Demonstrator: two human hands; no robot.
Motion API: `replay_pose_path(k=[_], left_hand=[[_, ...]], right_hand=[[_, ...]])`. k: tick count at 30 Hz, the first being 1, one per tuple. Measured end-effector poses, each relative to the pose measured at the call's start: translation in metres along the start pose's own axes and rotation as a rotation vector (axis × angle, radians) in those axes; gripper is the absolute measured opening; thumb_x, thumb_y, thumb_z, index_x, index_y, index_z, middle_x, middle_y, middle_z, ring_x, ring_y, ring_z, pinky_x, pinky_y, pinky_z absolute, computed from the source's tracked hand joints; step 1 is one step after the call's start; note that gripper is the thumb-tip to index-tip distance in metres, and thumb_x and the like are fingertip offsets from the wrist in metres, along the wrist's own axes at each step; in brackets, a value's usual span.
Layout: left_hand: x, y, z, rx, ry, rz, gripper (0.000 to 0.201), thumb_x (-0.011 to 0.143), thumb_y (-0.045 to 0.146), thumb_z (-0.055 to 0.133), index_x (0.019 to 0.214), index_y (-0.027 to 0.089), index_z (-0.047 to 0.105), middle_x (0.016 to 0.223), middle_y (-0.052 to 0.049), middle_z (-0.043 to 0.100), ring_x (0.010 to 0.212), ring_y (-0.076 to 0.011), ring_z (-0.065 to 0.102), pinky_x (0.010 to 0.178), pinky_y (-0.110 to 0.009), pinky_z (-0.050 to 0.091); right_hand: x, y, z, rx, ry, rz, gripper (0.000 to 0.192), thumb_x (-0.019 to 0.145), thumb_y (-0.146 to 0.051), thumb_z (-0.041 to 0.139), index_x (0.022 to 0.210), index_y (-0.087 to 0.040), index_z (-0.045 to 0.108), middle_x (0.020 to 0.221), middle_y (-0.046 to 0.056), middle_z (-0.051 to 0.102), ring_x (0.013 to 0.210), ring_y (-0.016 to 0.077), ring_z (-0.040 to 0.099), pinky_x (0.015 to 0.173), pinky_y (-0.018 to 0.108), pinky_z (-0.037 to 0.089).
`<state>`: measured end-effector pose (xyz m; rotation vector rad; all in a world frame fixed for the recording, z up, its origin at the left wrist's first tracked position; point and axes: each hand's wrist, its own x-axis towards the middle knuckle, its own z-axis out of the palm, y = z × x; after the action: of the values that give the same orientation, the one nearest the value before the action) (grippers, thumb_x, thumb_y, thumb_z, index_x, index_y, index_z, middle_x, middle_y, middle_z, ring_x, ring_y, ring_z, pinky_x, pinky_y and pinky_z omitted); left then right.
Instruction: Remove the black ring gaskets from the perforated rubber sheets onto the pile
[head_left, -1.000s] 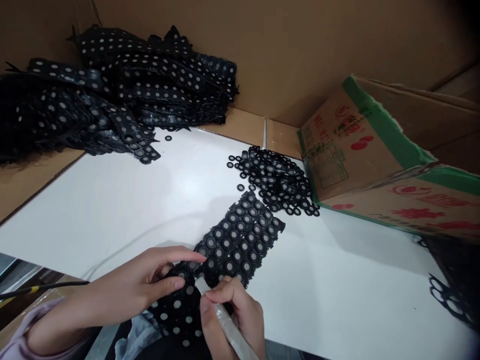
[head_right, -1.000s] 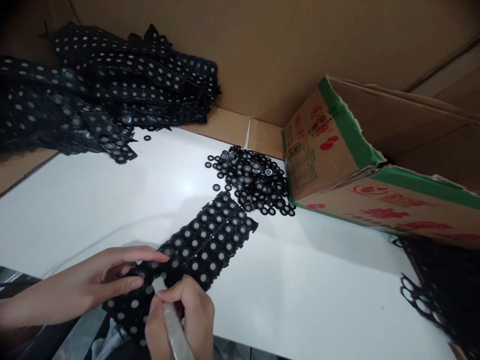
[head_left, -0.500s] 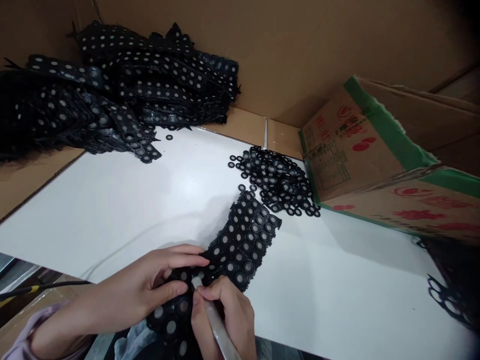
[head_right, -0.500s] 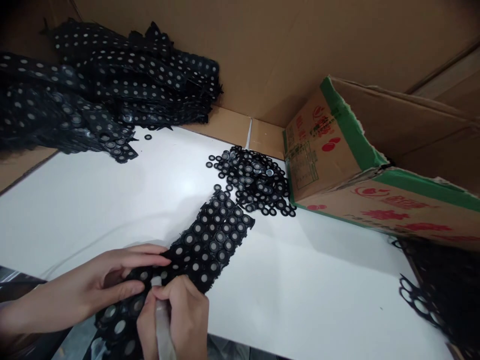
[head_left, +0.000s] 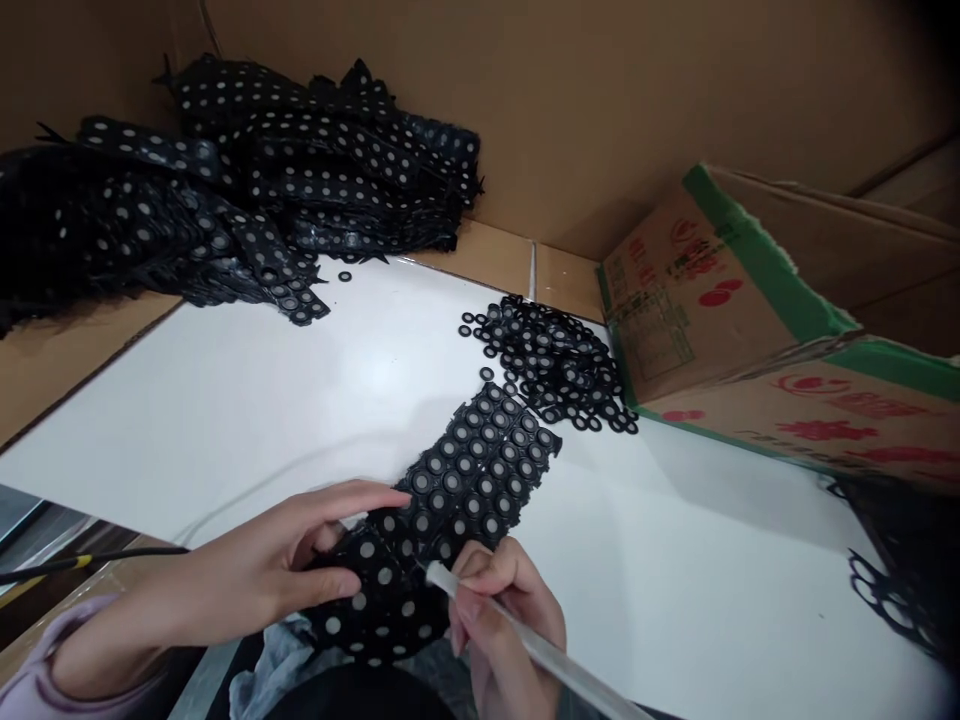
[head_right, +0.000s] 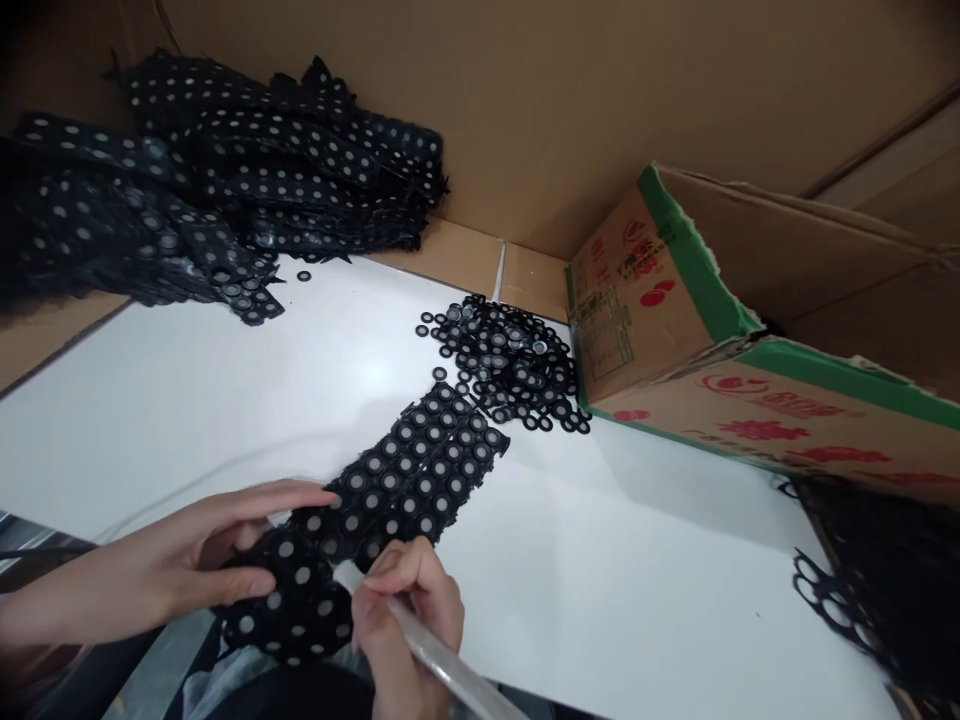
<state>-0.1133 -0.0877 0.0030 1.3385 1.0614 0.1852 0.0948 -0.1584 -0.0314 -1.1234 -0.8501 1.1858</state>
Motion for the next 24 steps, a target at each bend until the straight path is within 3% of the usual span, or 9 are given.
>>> replay_pose_path(k=[2,3,6,9,18,24], left_hand=[[-0.002,-0.001,0.001,0.052,0.022,-0.033,0.046,0.09,0.042,0.064,0.136,0.041,0.058,0.082,0.004,0.061,0.069,-0.0171,0.057,0.061,-0.023,0.048],[-0.003,-0.002,0.001,0.074,0.03,-0.038,0.042,0.09,0.043,0.064,0.132,0.04,0.062,0.081,0.004,0.062,0.07,-0.018,0.058,0.062,-0.024,0.048],[-0.006,-0.004,0.004,0.077,0.04,-0.005,0.038,0.087,0.042,0.066,0.125,0.04,0.067,0.113,0.001,0.069,0.095,-0.025,0.062,0.078,-0.029,0.052],[-0.009,-0.006,0.005,0.036,0.021,0.011,0.043,0.088,0.037,0.065,0.131,0.043,0.063,0.137,0.002,0.061,0.114,-0.0287,0.059,0.089,-0.034,0.052],[-0.012,-0.006,0.008,-0.01,0.027,0.015,0.047,0.087,0.033,0.066,0.133,0.043,0.061,0.144,0.003,0.058,0.126,-0.0311,0.055,0.096,-0.037,0.053],[-0.013,-0.006,0.011,0.019,0.044,0.085,0.041,0.09,0.039,0.065,0.13,0.048,0.062,0.144,0.007,0.059,0.138,-0.0293,0.047,0.113,-0.039,0.041]], right_hand=[[-0.004,0.003,0.0,-0.105,-0.002,-0.04,0.027,0.092,-0.043,0.058,0.074,-0.024,0.053,0.056,-0.005,0.043,0.046,0.0121,0.039,0.043,0.024,0.03],[-0.008,0.004,0.0,-0.193,-0.008,-0.077,0.026,0.092,-0.041,0.059,0.073,-0.024,0.053,0.057,-0.004,0.045,0.047,0.0127,0.041,0.044,0.025,0.032],[-0.019,0.01,0.001,-0.419,-0.041,-0.185,0.017,0.087,-0.031,0.064,0.073,-0.025,0.057,0.057,-0.002,0.052,0.048,0.0156,0.049,0.046,0.029,0.04],[-0.024,0.013,0.004,-0.511,-0.055,-0.234,0.011,0.083,-0.023,0.066,0.074,-0.026,0.06,0.058,-0.001,0.056,0.048,0.0168,0.052,0.046,0.029,0.043],[-0.02,0.012,0.013,-0.604,-0.053,-0.322,0.013,0.081,-0.013,0.059,0.074,-0.024,0.056,0.057,-0.003,0.056,0.047,0.014,0.053,0.044,0.025,0.035],[-0.011,0.015,0.02,-0.628,-0.155,-0.488,0.017,0.081,-0.008,0.054,0.077,-0.024,0.05,0.056,-0.004,0.052,0.047,0.0133,0.05,0.046,0.025,0.033]])
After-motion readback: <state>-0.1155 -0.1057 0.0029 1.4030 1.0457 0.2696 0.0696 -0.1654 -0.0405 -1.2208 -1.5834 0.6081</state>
